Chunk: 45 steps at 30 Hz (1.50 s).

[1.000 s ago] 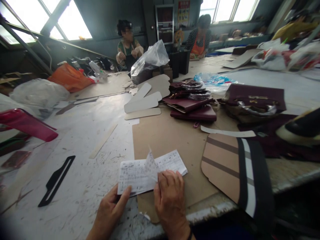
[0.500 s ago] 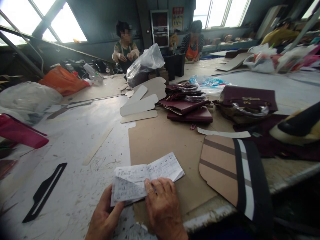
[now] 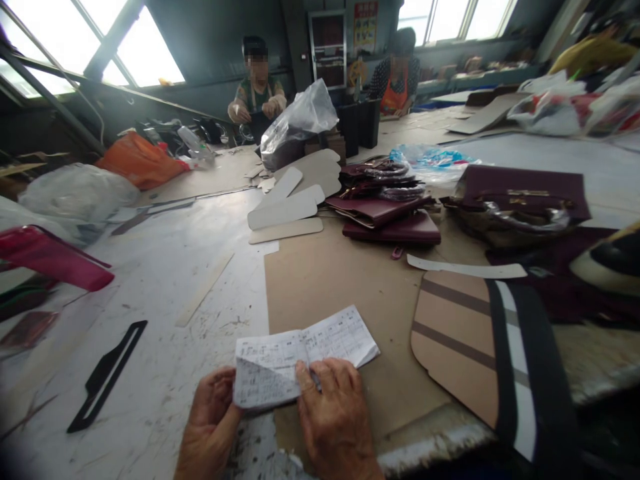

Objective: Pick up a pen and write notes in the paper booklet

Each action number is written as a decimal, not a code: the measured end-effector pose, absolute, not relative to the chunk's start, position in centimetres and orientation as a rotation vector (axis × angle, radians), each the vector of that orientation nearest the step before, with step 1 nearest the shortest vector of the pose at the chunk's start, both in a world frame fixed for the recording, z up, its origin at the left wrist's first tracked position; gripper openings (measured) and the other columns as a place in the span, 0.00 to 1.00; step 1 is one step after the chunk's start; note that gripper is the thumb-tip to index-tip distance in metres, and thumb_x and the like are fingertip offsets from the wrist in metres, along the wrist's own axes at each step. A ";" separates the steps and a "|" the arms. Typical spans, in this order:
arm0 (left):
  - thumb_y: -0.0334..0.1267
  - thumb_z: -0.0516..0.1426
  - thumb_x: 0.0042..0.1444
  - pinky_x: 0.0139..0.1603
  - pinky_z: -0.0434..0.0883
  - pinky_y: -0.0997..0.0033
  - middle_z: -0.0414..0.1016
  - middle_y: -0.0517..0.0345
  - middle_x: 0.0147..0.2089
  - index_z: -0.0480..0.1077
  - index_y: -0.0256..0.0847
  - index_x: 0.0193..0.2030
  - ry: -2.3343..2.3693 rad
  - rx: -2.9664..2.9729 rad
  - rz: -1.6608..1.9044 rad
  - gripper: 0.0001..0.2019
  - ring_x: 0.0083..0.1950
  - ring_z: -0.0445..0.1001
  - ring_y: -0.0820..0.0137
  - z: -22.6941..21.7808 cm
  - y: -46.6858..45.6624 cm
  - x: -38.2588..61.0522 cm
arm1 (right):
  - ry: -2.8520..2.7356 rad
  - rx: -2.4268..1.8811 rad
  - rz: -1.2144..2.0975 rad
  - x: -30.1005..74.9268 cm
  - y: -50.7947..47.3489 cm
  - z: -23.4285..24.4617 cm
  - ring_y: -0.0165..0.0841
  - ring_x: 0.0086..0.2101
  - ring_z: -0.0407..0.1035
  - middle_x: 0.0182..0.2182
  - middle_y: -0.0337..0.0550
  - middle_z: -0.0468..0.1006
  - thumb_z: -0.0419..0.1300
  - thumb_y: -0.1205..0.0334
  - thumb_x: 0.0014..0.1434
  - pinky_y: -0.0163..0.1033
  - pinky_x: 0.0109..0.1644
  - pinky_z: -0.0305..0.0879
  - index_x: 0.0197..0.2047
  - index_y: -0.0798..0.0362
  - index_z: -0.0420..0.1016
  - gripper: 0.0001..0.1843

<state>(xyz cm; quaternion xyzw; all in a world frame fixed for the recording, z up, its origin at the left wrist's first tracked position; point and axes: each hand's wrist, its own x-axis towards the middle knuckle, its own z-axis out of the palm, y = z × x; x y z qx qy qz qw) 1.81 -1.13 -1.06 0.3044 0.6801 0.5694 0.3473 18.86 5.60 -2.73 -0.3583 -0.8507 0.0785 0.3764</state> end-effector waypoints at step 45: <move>0.59 0.54 0.53 0.56 0.64 0.70 0.74 0.55 0.39 0.73 0.41 0.32 2.044 1.049 1.070 0.21 0.50 0.69 0.63 -1.8 -1.0 0.7 | -2.004 -0.874 0.241 18.4 5.2 -2.2 0.39 0.38 0.65 0.34 0.49 0.74 0.51 0.70 0.63 0.50 0.48 0.60 0.44 0.62 0.72 0.10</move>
